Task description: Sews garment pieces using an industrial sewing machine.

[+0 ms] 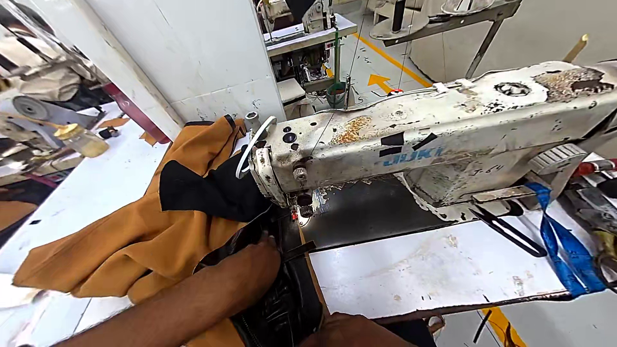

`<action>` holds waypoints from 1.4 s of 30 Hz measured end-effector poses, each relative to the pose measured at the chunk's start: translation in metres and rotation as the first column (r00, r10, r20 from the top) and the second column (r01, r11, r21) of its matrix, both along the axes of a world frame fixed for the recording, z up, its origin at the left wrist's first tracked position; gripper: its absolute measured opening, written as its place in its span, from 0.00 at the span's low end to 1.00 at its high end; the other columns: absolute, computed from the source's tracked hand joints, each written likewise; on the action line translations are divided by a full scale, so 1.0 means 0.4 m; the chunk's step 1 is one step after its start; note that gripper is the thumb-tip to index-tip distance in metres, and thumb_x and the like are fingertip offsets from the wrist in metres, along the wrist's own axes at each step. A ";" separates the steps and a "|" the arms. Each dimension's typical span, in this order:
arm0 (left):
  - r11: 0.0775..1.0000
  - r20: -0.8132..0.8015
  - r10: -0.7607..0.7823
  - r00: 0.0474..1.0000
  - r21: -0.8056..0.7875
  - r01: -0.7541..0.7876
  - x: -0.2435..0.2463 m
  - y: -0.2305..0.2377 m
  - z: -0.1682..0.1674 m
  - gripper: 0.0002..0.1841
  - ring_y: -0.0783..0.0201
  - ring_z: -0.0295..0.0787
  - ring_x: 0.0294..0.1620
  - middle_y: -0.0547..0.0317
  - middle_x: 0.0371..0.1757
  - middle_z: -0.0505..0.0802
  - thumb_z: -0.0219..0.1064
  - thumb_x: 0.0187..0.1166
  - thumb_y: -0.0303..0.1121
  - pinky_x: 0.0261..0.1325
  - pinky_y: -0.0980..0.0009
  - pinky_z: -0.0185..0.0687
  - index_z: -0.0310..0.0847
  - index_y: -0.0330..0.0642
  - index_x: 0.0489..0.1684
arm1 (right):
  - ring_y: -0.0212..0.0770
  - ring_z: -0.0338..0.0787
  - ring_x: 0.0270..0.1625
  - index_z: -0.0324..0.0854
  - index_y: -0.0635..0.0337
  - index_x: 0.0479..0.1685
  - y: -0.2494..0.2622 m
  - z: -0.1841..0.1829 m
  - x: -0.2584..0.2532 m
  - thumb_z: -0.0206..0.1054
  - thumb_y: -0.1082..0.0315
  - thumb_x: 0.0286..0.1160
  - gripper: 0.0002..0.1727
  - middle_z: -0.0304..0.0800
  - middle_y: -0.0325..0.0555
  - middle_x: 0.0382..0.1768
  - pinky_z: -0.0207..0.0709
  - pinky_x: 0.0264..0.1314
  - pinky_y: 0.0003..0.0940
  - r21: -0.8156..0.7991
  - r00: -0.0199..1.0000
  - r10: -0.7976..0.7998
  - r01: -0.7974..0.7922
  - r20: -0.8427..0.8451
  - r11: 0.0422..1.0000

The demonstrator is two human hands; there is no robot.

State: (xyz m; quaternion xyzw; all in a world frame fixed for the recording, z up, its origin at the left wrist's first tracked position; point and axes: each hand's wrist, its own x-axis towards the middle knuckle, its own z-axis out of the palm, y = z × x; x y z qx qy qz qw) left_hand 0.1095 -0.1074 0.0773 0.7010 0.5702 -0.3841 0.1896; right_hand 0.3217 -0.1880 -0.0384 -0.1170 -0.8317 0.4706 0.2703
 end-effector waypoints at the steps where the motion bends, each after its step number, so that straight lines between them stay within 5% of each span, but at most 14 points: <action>1: 0.999 -0.012 0.047 0.999 -0.023 -0.047 -0.004 -0.002 0.002 0.43 0.32 0.68 0.84 0.25 0.91 0.55 0.53 0.92 0.50 0.79 0.46 0.73 0.40 0.20 0.90 | 0.48 0.91 0.65 0.87 0.55 0.67 0.000 0.005 -0.009 0.63 0.70 0.82 0.17 0.93 0.46 0.64 0.80 0.71 0.49 0.068 1.000 -0.024 0.024 0.005 0.997; 3: 0.991 -0.026 0.130 0.991 -0.035 -0.130 -0.014 0.006 -0.001 0.61 0.31 0.65 0.85 0.25 0.93 0.43 0.66 0.78 0.63 0.78 0.46 0.74 0.31 0.22 0.92 | 0.46 0.91 0.62 0.88 0.54 0.61 0.001 0.012 -0.034 0.63 0.70 0.81 0.15 0.93 0.43 0.64 0.80 0.66 0.46 0.211 0.997 -0.068 0.061 0.023 0.976; 5: 0.987 -0.055 0.157 0.986 -0.020 -0.158 -0.018 0.014 -0.022 0.71 0.25 0.53 0.89 0.24 0.93 0.34 0.78 0.66 0.61 0.79 0.44 0.71 0.23 0.22 0.92 | 0.47 0.94 0.59 0.90 0.56 0.56 0.004 0.036 -0.040 0.63 0.75 0.79 0.14 0.96 0.44 0.57 0.83 0.65 0.46 0.260 0.994 -0.085 0.064 0.072 0.963; 9: 0.993 -0.116 0.111 0.987 -0.031 -0.115 -0.026 0.015 -0.054 0.73 0.26 0.35 0.94 0.23 0.93 0.30 0.80 0.64 0.59 0.87 0.42 0.59 0.20 0.25 0.92 | 0.51 0.94 0.41 0.87 0.62 0.41 0.030 0.063 -0.001 0.66 0.64 0.84 0.11 0.92 0.52 0.33 0.85 0.45 0.47 0.214 0.991 -0.089 0.066 0.101 0.975; 12: 0.997 -0.099 0.075 0.992 -0.004 -0.076 -0.028 0.001 -0.055 0.70 0.27 0.31 0.94 0.23 0.93 0.33 0.79 0.66 0.59 0.89 0.43 0.54 0.22 0.23 0.92 | 0.50 0.96 0.46 0.90 0.62 0.51 0.033 0.030 0.002 0.65 0.63 0.84 0.12 0.97 0.52 0.43 0.87 0.50 0.48 0.146 0.989 -0.058 0.039 0.132 0.989; 15: 0.999 -0.022 -0.021 1.000 0.034 0.022 -0.027 -0.031 -0.040 0.59 0.34 0.39 0.96 0.27 0.94 0.44 0.74 0.75 0.53 0.91 0.50 0.53 0.33 0.22 0.92 | 0.45 0.95 0.58 0.88 0.55 0.64 0.019 0.011 0.005 0.64 0.61 0.87 0.16 0.95 0.44 0.59 0.86 0.61 0.46 0.094 0.993 -0.055 0.046 0.101 0.995; 17: 0.983 0.096 -0.135 0.986 0.134 0.121 -0.035 -0.037 -0.022 0.43 0.40 0.57 0.92 0.32 0.91 0.61 0.69 0.82 0.43 0.88 0.53 0.60 0.52 0.25 0.90 | 0.39 0.94 0.62 0.86 0.53 0.70 0.017 0.008 0.011 0.67 0.55 0.85 0.21 0.90 0.43 0.70 0.87 0.62 0.41 0.001 0.995 -0.104 0.104 0.004 0.995; 20: 0.807 0.165 -0.448 0.879 0.498 0.317 -0.075 0.005 -0.045 0.16 0.48 0.88 0.67 0.42 0.62 0.90 0.60 0.88 0.36 0.66 0.57 0.86 0.87 0.32 0.57 | 0.31 0.95 0.53 0.87 0.53 0.66 0.058 0.004 0.012 0.60 0.42 0.86 0.28 0.94 0.41 0.60 0.91 0.56 0.33 0.030 0.902 -0.420 0.425 -0.101 0.905; 21: 0.731 0.173 -0.541 0.823 0.580 0.359 -0.093 0.031 -0.062 0.14 0.50 0.91 0.60 0.45 0.54 0.91 0.61 0.88 0.36 0.59 0.59 0.88 0.89 0.35 0.46 | 0.31 0.94 0.54 0.89 0.52 0.63 0.085 0.008 0.011 0.56 0.40 0.87 0.28 0.95 0.39 0.56 0.91 0.58 0.34 0.076 0.860 -0.504 0.509 -0.082 0.857; 22: 0.706 0.193 -0.584 0.788 0.599 0.377 -0.110 0.054 -0.076 0.16 0.52 0.91 0.60 0.47 0.55 0.91 0.60 0.89 0.40 0.59 0.59 0.88 0.89 0.37 0.45 | 0.30 0.94 0.56 0.90 0.51 0.61 0.114 0.013 0.011 0.54 0.42 0.89 0.27 0.96 0.37 0.54 0.90 0.61 0.35 0.137 0.834 -0.550 0.551 -0.045 0.823; 25: 0.745 0.318 -0.544 0.777 0.609 0.272 -0.145 0.061 -0.133 0.26 0.53 0.85 0.72 0.47 0.68 0.88 0.59 0.87 0.52 0.72 0.59 0.82 0.86 0.37 0.63 | 0.30 0.91 0.57 0.91 0.46 0.57 0.203 0.018 -0.001 0.54 0.49 0.90 0.21 0.95 0.31 0.51 0.86 0.62 0.32 0.425 0.805 -0.590 0.516 0.056 0.744; 28: 0.699 0.420 -0.490 0.764 0.713 0.057 -0.158 0.011 -0.214 0.28 0.56 0.80 0.78 0.49 0.75 0.84 0.53 0.90 0.52 0.78 0.61 0.77 0.82 0.38 0.70 | 0.37 0.92 0.54 0.91 0.51 0.55 0.293 0.009 -0.015 0.58 0.58 0.84 0.17 0.93 0.37 0.48 0.87 0.57 0.35 0.620 0.827 -0.543 0.353 0.144 0.701; 32: 0.611 0.473 -0.479 0.740 0.784 -0.106 -0.141 -0.041 -0.272 0.24 0.63 0.76 0.83 0.57 0.78 0.84 0.48 0.94 0.47 0.84 0.66 0.72 0.82 0.44 0.73 | 0.33 0.88 0.48 0.93 0.51 0.53 0.368 -0.011 -0.037 0.59 0.62 0.79 0.16 0.89 0.36 0.42 0.84 0.52 0.27 0.625 0.898 -0.433 0.297 0.074 0.722; 42: 0.585 0.409 -0.561 0.720 0.811 -0.006 -0.116 -0.042 -0.268 0.32 0.55 0.79 0.80 0.53 0.73 0.88 0.43 0.92 0.57 0.80 0.62 0.75 0.81 0.41 0.73 | 0.33 0.85 0.50 0.93 0.38 0.58 0.360 -0.051 -0.031 0.55 0.62 0.78 0.21 0.88 0.36 0.45 0.79 0.52 0.30 0.644 0.896 -0.435 0.280 0.090 0.711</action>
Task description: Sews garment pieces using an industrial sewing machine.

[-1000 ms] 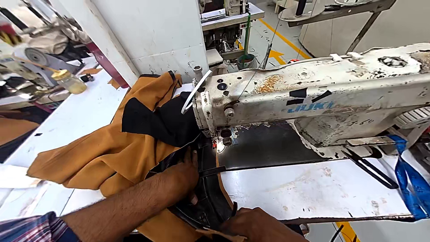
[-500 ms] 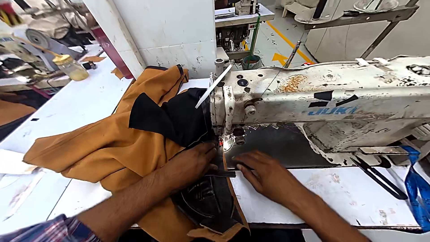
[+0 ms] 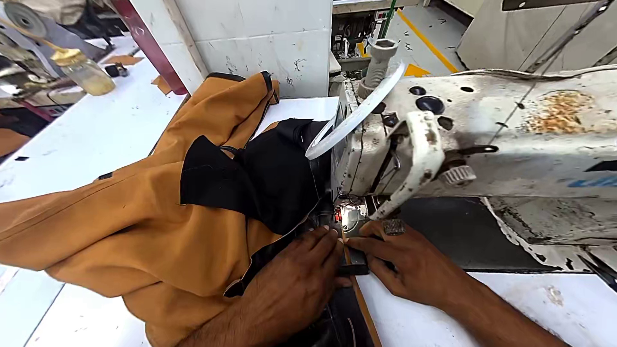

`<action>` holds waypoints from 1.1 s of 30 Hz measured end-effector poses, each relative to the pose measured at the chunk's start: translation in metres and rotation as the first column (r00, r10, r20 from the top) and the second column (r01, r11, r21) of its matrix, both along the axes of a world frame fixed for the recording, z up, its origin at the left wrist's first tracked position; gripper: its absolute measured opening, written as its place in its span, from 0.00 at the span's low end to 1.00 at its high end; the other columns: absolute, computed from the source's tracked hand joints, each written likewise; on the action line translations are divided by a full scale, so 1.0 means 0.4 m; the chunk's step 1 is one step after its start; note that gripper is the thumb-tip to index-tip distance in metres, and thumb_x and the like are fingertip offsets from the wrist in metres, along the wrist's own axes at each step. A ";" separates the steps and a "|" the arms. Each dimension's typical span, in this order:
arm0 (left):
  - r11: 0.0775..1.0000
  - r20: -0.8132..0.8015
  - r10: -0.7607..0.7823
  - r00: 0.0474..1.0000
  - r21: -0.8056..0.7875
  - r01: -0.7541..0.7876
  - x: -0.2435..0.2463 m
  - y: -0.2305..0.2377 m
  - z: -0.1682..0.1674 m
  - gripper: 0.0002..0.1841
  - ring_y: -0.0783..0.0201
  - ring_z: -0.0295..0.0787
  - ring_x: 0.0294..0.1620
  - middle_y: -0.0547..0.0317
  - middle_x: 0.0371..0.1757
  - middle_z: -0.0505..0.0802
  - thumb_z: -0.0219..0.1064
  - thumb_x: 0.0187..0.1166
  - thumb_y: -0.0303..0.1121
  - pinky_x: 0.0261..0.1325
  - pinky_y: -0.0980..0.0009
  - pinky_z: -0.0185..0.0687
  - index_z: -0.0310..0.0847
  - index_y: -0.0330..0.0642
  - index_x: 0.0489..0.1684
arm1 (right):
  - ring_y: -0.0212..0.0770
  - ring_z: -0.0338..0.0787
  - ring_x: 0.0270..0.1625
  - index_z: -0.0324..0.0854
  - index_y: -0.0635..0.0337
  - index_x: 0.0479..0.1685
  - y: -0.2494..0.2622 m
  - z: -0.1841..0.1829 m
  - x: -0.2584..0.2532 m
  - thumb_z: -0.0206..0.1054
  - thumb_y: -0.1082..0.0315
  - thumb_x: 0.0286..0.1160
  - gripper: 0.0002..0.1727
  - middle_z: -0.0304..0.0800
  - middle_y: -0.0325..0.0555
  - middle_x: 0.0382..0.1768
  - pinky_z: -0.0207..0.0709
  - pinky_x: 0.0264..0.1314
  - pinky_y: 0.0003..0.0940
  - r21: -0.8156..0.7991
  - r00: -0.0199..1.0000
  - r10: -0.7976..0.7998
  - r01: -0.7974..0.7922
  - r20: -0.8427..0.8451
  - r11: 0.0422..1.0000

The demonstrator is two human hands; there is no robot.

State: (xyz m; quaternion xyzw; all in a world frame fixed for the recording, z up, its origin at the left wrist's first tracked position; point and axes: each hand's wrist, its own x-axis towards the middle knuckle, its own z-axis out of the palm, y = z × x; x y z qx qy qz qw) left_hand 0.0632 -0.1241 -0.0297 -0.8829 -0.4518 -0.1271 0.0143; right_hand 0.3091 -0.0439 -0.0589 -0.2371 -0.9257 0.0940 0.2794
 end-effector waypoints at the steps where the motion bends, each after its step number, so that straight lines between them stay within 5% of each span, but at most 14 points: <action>1: 1.000 -0.006 -0.006 1.000 0.004 0.006 0.000 0.003 0.000 0.32 0.55 0.80 0.79 0.53 0.72 0.88 0.43 0.92 0.57 0.79 0.62 0.76 0.81 0.41 0.72 | 0.33 0.86 0.50 0.92 0.38 0.59 0.000 -0.002 0.000 0.55 0.62 0.79 0.21 0.89 0.36 0.44 0.79 0.52 0.31 -0.003 1.000 -0.003 0.003 -0.003 1.000; 16: 0.990 -0.007 -0.078 0.997 0.119 0.078 -0.032 0.087 -0.001 0.28 0.55 0.89 0.67 0.52 0.60 0.93 0.48 0.91 0.56 0.65 0.65 0.85 0.86 0.43 0.64 | 0.37 0.88 0.57 0.87 0.41 0.69 -0.008 -0.006 -0.006 0.51 0.61 0.83 0.23 0.91 0.42 0.53 0.81 0.60 0.35 -0.065 0.991 -0.123 0.127 0.058 0.990; 21: 0.970 0.073 -0.191 0.979 0.167 0.177 -0.049 0.108 0.003 0.20 0.60 0.93 0.57 0.56 0.50 0.95 0.55 0.91 0.49 0.55 0.71 0.88 0.88 0.44 0.51 | 0.38 0.89 0.56 0.87 0.48 0.66 -0.008 -0.004 -0.004 0.51 0.62 0.84 0.21 0.91 0.45 0.54 0.81 0.59 0.34 -0.082 0.993 -0.114 0.116 0.026 0.990; 33: 0.955 0.055 -0.250 0.967 0.175 0.237 -0.065 0.151 0.017 0.20 0.63 0.93 0.51 0.58 0.43 0.94 0.56 0.91 0.47 0.49 0.71 0.88 0.91 0.44 0.46 | 0.39 0.90 0.56 0.87 0.47 0.64 -0.008 -0.012 -0.008 0.50 0.58 0.86 0.21 0.93 0.43 0.52 0.82 0.58 0.35 -0.028 0.974 -0.222 0.224 0.046 0.974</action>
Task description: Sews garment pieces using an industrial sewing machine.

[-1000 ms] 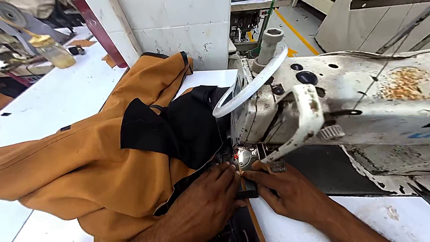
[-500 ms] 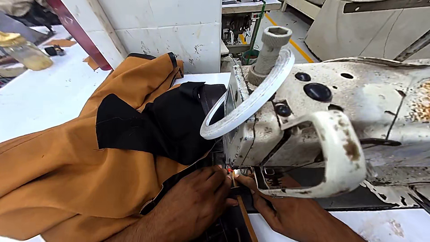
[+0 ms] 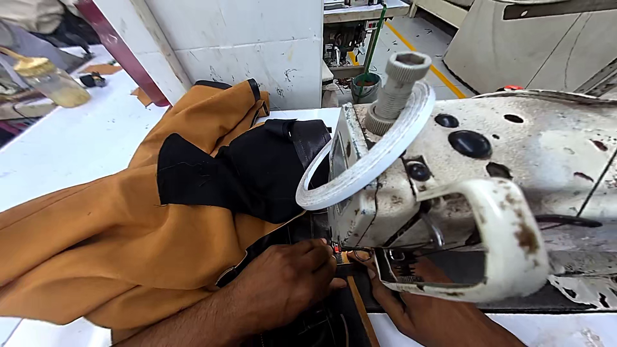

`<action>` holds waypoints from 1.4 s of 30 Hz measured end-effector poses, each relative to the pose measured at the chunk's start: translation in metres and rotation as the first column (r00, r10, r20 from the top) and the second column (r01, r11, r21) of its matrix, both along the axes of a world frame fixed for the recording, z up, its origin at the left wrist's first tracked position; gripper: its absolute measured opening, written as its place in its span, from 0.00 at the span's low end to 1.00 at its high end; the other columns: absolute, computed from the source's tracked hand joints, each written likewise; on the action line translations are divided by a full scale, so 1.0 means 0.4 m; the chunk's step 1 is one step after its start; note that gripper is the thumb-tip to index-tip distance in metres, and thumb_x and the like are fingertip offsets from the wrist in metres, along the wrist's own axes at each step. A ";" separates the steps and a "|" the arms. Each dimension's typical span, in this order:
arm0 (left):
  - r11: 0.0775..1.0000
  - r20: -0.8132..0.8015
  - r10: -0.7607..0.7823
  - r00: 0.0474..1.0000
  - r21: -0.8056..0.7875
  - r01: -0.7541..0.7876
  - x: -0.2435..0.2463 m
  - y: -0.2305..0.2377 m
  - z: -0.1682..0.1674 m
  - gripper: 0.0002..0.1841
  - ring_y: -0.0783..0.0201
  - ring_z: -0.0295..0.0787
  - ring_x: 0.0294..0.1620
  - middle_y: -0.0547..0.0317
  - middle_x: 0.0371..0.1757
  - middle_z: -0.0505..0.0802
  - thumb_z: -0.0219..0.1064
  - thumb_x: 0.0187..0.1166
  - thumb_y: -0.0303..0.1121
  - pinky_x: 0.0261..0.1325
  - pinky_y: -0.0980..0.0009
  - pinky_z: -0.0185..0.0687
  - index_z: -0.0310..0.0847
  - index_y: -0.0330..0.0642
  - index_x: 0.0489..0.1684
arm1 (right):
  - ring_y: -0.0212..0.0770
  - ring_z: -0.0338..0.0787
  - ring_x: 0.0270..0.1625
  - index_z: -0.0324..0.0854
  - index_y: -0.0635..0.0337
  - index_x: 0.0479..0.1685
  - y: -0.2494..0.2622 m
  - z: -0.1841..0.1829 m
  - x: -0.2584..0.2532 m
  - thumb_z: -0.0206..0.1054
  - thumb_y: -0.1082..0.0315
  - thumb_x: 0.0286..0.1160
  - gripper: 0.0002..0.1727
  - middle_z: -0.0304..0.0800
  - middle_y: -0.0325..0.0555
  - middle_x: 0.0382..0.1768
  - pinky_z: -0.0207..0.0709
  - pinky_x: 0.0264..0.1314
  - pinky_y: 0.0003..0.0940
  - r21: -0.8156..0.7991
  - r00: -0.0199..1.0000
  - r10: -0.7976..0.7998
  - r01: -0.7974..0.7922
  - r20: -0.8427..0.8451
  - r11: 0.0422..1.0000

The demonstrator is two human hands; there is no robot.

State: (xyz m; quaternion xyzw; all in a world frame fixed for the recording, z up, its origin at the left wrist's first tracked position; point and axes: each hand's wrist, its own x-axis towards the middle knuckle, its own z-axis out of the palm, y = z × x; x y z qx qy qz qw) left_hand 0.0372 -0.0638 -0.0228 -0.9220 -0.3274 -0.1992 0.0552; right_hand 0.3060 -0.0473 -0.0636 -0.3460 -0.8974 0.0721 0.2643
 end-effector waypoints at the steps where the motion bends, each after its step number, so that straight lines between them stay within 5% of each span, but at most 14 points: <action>1: 1.000 0.002 -0.002 1.000 0.000 0.002 -0.003 0.000 -0.002 0.20 0.64 0.93 0.51 0.58 0.43 0.94 0.56 0.90 0.48 0.48 0.72 0.88 0.91 0.44 0.46 | 0.38 0.90 0.55 0.87 0.47 0.62 0.000 0.000 -0.001 0.50 0.58 0.85 0.20 0.93 0.42 0.52 0.81 0.58 0.34 0.020 1.000 -0.008 0.009 -0.021 1.000; 3: 0.999 0.018 0.040 0.999 -0.038 -0.039 -0.004 -0.011 -0.006 0.20 0.64 0.93 0.56 0.58 0.48 0.95 0.56 0.90 0.49 0.52 0.72 0.89 0.90 0.44 0.49 | 0.35 0.89 0.57 0.89 0.48 0.59 0.000 0.004 0.002 0.54 0.56 0.85 0.19 0.93 0.40 0.53 0.81 0.61 0.33 0.034 0.998 0.011 -0.009 -0.065 0.999; 6: 0.926 0.022 0.315 0.949 -0.226 -0.302 0.008 -0.070 0.017 0.24 0.66 0.92 0.63 0.60 0.58 0.95 0.60 0.84 0.56 0.61 0.68 0.89 0.89 0.47 0.58 | 0.35 0.87 0.66 0.88 0.48 0.60 0.002 0.016 0.004 0.57 0.52 0.87 0.18 0.93 0.40 0.58 0.78 0.72 0.35 0.033 0.992 0.092 -0.089 -0.090 0.995; 9: 0.836 -0.027 0.469 0.883 -0.311 -0.453 0.016 -0.120 0.057 0.27 0.61 0.92 0.53 0.60 0.54 0.93 0.69 0.73 0.55 0.52 0.63 0.91 0.84 0.46 0.62 | 0.35 0.88 0.63 0.89 0.49 0.56 0.003 0.020 -0.002 0.60 0.50 0.87 0.18 0.93 0.39 0.53 0.80 0.66 0.33 0.050 0.989 0.102 -0.098 -0.104 0.994; 12: 0.802 0.010 0.522 0.853 -0.347 -0.486 0.011 -0.131 0.051 0.27 0.67 0.93 0.52 0.66 0.53 0.94 0.71 0.72 0.51 0.54 0.67 0.91 0.78 0.49 0.68 | 0.34 0.88 0.63 0.90 0.46 0.56 0.015 0.013 -0.010 0.60 0.51 0.87 0.16 0.93 0.36 0.54 0.80 0.67 0.33 0.053 0.987 0.126 -0.121 -0.105 0.991; 18: 0.780 0.050 0.549 0.834 -0.389 -0.490 0.009 -0.106 0.050 0.14 0.78 0.93 0.46 0.78 0.45 0.95 0.68 0.76 0.43 0.52 0.76 0.90 0.81 0.56 0.57 | 0.34 0.91 0.56 0.94 0.45 0.49 0.024 -0.002 -0.019 0.60 0.61 0.85 0.14 0.96 0.34 0.48 0.83 0.62 0.30 0.099 0.992 0.075 -0.065 -0.100 0.993; 25: 0.868 0.178 0.426 0.887 -0.357 -0.346 -0.015 -0.098 0.006 0.11 0.77 0.91 0.51 0.76 0.46 0.95 0.63 0.81 0.42 0.56 0.78 0.87 0.94 0.58 0.44 | 0.34 0.91 0.59 0.92 0.42 0.56 0.022 -0.002 -0.017 0.57 0.64 0.87 0.16 0.95 0.34 0.53 0.83 0.63 0.32 0.030 0.989 0.106 -0.103 -0.101 0.994; 30: 0.932 0.251 0.289 0.924 -0.294 -0.211 -0.036 -0.095 -0.017 0.13 0.69 0.90 0.52 0.66 0.49 0.95 0.61 0.81 0.35 0.55 0.76 0.85 0.95 0.56 0.48 | 0.34 0.91 0.58 0.90 0.41 0.59 0.019 -0.003 -0.011 0.57 0.63 0.87 0.16 0.95 0.36 0.53 0.84 0.59 0.34 -0.013 0.987 0.120 -0.122 -0.104 0.992; 42: 0.923 0.172 0.275 0.946 -0.323 -0.209 -0.033 -0.101 -0.006 0.17 0.60 0.89 0.54 0.59 0.52 0.93 0.58 0.81 0.29 0.57 0.71 0.84 0.93 0.58 0.56 | 0.37 0.91 0.61 0.88 0.39 0.64 0.020 -0.011 -0.002 0.57 0.62 0.87 0.17 0.93 0.41 0.58 0.84 0.62 0.34 -0.061 0.986 0.145 -0.150 -0.078 0.987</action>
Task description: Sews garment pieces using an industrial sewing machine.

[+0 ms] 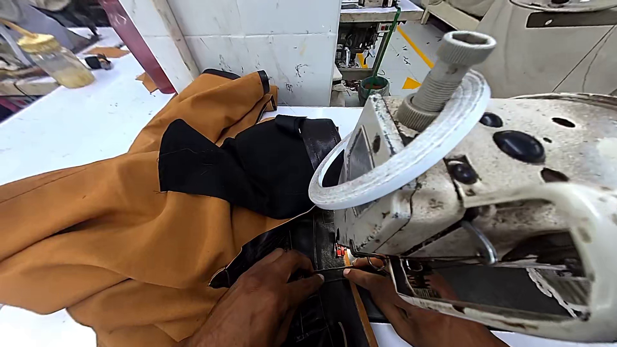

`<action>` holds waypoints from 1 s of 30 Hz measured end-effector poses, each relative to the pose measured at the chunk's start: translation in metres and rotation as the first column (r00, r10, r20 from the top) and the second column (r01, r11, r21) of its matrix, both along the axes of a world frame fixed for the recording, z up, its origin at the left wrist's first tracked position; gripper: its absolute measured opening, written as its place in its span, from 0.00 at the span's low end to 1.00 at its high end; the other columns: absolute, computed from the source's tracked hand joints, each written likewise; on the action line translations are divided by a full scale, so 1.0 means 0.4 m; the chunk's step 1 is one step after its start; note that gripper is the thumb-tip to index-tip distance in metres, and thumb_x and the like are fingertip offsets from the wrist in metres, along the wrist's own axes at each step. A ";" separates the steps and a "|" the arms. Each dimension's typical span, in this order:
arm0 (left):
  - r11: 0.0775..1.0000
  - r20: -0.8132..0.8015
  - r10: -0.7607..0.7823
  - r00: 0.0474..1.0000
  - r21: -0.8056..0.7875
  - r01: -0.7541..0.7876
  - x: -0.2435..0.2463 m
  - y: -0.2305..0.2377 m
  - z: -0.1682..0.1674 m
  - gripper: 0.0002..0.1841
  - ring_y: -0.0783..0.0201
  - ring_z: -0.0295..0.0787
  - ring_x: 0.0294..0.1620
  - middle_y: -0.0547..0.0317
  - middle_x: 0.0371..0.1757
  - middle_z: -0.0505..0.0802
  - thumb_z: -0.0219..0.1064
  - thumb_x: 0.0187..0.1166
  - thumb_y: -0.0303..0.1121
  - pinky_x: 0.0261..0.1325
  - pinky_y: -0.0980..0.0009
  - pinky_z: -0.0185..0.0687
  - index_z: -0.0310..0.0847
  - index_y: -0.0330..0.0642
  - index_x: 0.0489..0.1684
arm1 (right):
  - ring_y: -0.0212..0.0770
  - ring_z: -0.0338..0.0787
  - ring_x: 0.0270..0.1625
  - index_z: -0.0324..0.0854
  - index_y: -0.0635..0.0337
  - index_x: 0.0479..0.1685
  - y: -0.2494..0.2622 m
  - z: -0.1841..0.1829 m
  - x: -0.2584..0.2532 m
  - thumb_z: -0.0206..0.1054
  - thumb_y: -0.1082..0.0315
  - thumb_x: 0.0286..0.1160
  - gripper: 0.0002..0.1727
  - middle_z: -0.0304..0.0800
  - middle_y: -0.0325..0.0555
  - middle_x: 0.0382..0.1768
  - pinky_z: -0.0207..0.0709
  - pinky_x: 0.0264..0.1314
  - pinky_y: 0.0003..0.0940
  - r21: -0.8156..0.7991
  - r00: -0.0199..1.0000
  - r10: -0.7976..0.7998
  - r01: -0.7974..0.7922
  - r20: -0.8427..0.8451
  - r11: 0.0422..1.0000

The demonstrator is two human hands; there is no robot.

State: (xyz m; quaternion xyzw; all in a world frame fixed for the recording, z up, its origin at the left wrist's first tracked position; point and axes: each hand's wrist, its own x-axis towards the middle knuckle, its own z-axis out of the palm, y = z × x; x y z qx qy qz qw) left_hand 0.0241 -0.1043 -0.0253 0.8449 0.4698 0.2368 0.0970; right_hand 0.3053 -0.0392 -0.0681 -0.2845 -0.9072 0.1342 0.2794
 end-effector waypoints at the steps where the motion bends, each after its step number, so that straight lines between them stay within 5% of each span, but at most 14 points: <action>1: 1.000 -0.002 -0.003 1.000 -0.007 0.003 0.000 0.000 0.003 0.17 0.60 0.89 0.54 0.58 0.53 0.92 0.59 0.80 0.29 0.57 0.71 0.84 0.93 0.57 0.56 | 0.38 0.90 0.61 0.88 0.38 0.64 0.000 -0.001 0.000 0.57 0.61 0.88 0.17 0.93 0.41 0.58 0.83 0.63 0.35 0.003 1.000 -0.001 0.001 0.003 1.000; 6: 0.995 0.029 0.049 0.998 -0.083 -0.047 0.003 -0.001 0.024 0.12 0.62 0.90 0.53 0.59 0.52 0.93 0.63 0.85 0.39 0.57 0.70 0.85 0.88 0.49 0.58 | 0.43 0.90 0.63 0.88 0.35 0.65 -0.007 0.009 0.003 0.59 0.61 0.86 0.17 0.92 0.45 0.60 0.82 0.67 0.40 0.029 0.993 -0.032 0.029 0.110 0.999; 11: 0.960 -0.051 0.136 0.989 -0.239 -0.144 0.018 -0.009 0.082 0.35 0.58 0.91 0.51 0.52 0.53 0.91 0.78 0.69 0.46 0.57 0.64 0.88 0.73 0.36 0.71 | 0.44 0.89 0.64 0.87 0.36 0.68 -0.012 0.030 0.005 0.58 0.55 0.85 0.18 0.91 0.46 0.63 0.81 0.66 0.42 0.097 0.990 -0.018 0.004 0.141 0.995; 15: 0.963 -0.159 0.126 0.979 -0.218 -0.159 0.025 -0.001 0.099 0.34 0.55 0.92 0.47 0.52 0.51 0.91 0.79 0.66 0.47 0.51 0.62 0.90 0.76 0.37 0.68 | 0.40 0.89 0.64 0.89 0.35 0.63 -0.014 0.040 0.000 0.57 0.47 0.86 0.19 0.91 0.44 0.62 0.81 0.63 0.39 0.085 0.994 -0.025 0.016 0.109 0.996; 18: 0.992 -0.186 0.096 0.978 -0.057 -0.108 0.027 0.009 0.073 0.22 0.60 0.92 0.42 0.56 0.45 0.90 0.73 0.71 0.50 0.43 0.66 0.90 0.84 0.44 0.55 | 0.39 0.89 0.64 0.89 0.32 0.63 -0.019 0.043 -0.006 0.57 0.37 0.84 0.22 0.91 0.42 0.62 0.81 0.62 0.40 0.090 0.993 -0.050 0.040 0.107 0.995; 19: 0.998 -0.182 0.067 0.981 0.028 -0.063 0.028 0.012 0.056 0.19 0.62 0.91 0.44 0.58 0.47 0.90 0.66 0.78 0.50 0.45 0.69 0.89 0.85 0.46 0.53 | 0.39 0.89 0.63 0.89 0.31 0.63 -0.020 0.041 -0.008 0.57 0.35 0.83 0.24 0.92 0.42 0.61 0.81 0.62 0.40 0.101 0.993 -0.058 0.048 0.100 0.994; 23: 0.978 -0.072 -0.184 0.980 0.086 0.190 0.022 0.011 0.003 0.19 0.60 0.83 0.75 0.54 0.67 0.90 0.56 0.91 0.44 0.81 0.68 0.73 0.85 0.42 0.65 | 0.39 0.87 0.64 0.91 0.30 0.60 -0.022 0.032 -0.011 0.58 0.33 0.81 0.24 0.92 0.40 0.61 0.78 0.66 0.40 0.113 0.994 -0.067 0.058 0.083 0.992; 30: 0.962 -0.140 -0.267 0.954 0.028 0.273 0.010 0.007 -0.012 0.25 0.61 0.74 0.84 0.53 0.77 0.85 0.53 0.92 0.49 0.87 0.68 0.66 0.80 0.42 0.76 | 0.39 0.85 0.66 0.91 0.28 0.61 -0.023 0.036 -0.010 0.58 0.33 0.81 0.24 0.91 0.39 0.61 0.77 0.67 0.41 0.119 0.993 -0.081 0.071 0.083 0.990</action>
